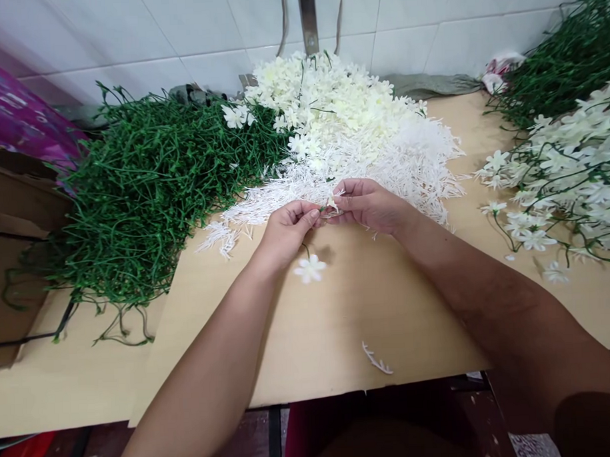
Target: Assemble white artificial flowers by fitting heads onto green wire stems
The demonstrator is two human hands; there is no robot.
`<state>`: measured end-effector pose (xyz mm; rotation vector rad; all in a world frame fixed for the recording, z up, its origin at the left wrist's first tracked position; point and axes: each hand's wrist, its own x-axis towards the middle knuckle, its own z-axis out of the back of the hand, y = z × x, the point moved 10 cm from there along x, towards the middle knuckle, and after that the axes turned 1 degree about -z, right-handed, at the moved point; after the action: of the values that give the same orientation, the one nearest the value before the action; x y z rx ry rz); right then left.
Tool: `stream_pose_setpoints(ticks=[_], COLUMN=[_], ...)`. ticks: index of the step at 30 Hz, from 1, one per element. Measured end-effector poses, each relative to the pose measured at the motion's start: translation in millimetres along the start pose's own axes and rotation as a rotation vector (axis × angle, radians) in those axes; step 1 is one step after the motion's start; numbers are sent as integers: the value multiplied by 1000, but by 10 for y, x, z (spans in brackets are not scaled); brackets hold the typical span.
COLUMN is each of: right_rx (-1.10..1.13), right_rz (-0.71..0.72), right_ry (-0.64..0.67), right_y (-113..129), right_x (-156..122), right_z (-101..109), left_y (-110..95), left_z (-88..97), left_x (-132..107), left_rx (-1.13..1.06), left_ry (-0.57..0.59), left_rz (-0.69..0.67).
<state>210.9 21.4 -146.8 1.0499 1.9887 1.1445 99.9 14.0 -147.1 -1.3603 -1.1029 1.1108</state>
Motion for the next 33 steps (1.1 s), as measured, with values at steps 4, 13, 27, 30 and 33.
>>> stream_pose_setpoints(ticks=[4, 13, 27, 30, 33], right_rx=[-2, -83, -63, -69, -79], right_rz=[3, 17, 32, 44, 41], right_ry=[12, -35, 43, 23, 8], right_y=[-1, -33, -8, 2, 5], right_x=[-17, -9, 2, 8, 8], right_z=[-37, -19, -57, -34, -16], left_y=[14, -24, 4, 21, 36], left_z=[15, -47, -20, -21, -22], left_x=[5, -27, -10, -4, 3], left_rx=[3, 37, 21, 22, 15], left_ry=[-8, 34, 19, 26, 36], left_rz=[28, 8, 23, 20, 12])
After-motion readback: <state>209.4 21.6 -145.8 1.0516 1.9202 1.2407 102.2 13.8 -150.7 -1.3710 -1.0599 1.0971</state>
